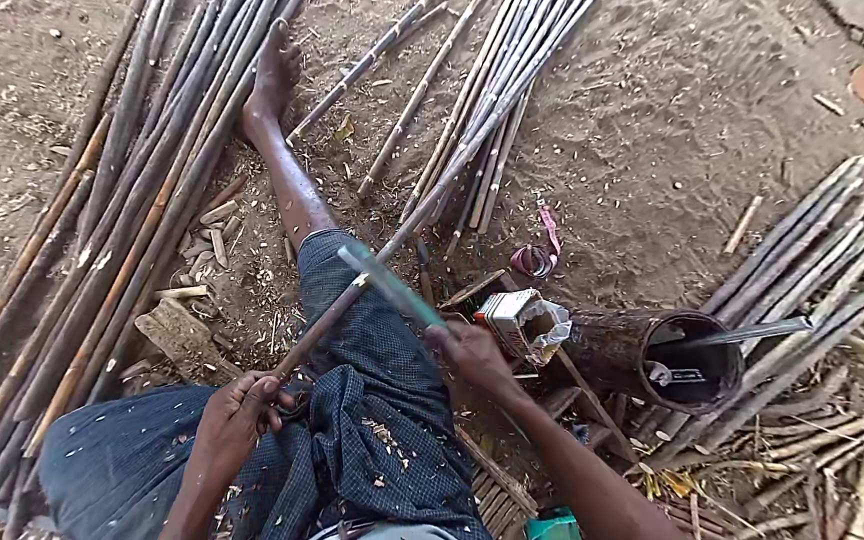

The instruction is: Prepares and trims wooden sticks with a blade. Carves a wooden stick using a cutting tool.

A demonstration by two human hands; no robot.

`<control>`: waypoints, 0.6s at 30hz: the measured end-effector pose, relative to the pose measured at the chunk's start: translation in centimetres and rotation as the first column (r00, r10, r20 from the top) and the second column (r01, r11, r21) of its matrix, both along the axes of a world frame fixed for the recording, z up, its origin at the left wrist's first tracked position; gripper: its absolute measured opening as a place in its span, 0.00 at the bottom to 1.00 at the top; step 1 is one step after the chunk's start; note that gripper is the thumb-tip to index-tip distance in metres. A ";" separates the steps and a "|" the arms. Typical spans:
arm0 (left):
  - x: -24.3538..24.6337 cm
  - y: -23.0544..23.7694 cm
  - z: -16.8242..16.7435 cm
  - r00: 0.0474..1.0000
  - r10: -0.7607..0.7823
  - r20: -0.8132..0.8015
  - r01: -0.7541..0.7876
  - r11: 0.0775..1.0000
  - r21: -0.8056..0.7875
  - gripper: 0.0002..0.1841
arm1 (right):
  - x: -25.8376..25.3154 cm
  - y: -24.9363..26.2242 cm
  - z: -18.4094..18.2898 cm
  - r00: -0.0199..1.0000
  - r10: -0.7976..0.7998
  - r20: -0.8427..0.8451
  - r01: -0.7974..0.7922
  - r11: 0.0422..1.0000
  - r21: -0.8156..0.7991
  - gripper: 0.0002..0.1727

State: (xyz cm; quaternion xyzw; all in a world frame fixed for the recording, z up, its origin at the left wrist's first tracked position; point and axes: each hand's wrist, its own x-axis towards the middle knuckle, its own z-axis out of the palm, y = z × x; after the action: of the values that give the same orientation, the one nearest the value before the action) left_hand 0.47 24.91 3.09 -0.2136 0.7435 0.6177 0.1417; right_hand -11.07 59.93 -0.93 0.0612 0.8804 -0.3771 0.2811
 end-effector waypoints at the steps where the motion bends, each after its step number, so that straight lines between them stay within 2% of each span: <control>1: 0.0 0.0 -0.1 1.000 0.003 -0.012 -0.003 1.000 -0.020 0.16 | -0.8 0.6 -0.7 0.996 -0.091 -0.006 0.091 0.996 -0.005 0.31; 2: 0.3 0.2 -0.3 1.000 0.005 -0.011 -0.005 1.000 -0.029 0.16 | -0.9 0.8 -1.3 0.989 -0.147 -0.010 0.147 0.989 -0.020 0.33; 3: 0.3 0.3 -0.4 1.000 0.010 -0.004 -0.010 1.000 -0.023 0.17 | -0.2 0.4 -1.0 0.994 -0.104 -0.015 0.103 0.994 -0.033 0.33; 5: 0.1 0.3 -0.4 0.999 0.034 0.030 -0.035 0.999 0.032 0.18 | 1.7 -0.8 0.6 0.979 0.200 -0.050 -0.199 0.980 0.021 0.28; 6: 0.1 0.2 -0.4 0.997 0.053 0.054 -0.057 0.995 0.080 0.19 | 1.9 -0.9 1.1 0.961 0.274 -0.041 -0.272 0.961 0.056 0.28; 7: -0.1 0.1 -0.5 0.995 0.068 0.068 -0.077 0.988 0.133 0.21 | 1.4 -0.6 1.3 0.977 0.214 -0.022 -0.213 0.976 0.035 0.29; 9: -0.4 0.2 -1.0 0.993 0.087 0.079 -0.101 0.973 0.208 0.23 | -0.3 0.6 0.0 0.999 -0.054 -0.006 0.054 0.998 -0.013 0.34; 10: -0.3 0.1 -1.2 0.992 0.086 0.088 -0.104 0.968 0.228 0.23 | -0.5 0.6 -0.5 0.994 -0.111 -0.016 0.111 0.994 -0.004 0.36; 13: 0.3 -0.4 -1.2 0.991 0.074 0.109 -0.100 0.960 0.261 0.25 | 0.6 -0.9 0.5 0.997 0.078 0.005 -0.078 0.997 0.027 0.29; 14: 0.5 -0.6 -1.2 0.992 0.060 0.115 -0.091 0.954 0.285 0.25 | 0.6 -0.7 0.5 0.996 0.077 0.036 -0.077 0.997 -0.001 0.29; 17: 0.0 -0.2 -1.2 0.992 0.075 0.104 -0.105 0.938 0.329 0.25 | -1.2 0.3 -0.3 0.993 -0.121 -0.007 0.120 0.990 -0.073 0.32; 18: 0.1 0.0 -1.2 0.991 0.086 0.105 -0.116 0.937 0.330 0.25 | -0.8 0.1 -0.2 0.994 -0.104 -0.013 0.103 0.991 -0.084 0.32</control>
State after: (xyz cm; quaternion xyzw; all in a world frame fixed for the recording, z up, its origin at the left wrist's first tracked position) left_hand 0.54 24.94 1.84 -0.2516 0.6083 0.7316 0.1770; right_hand -11.86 60.04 -1.09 0.0916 0.8620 -0.4280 0.2557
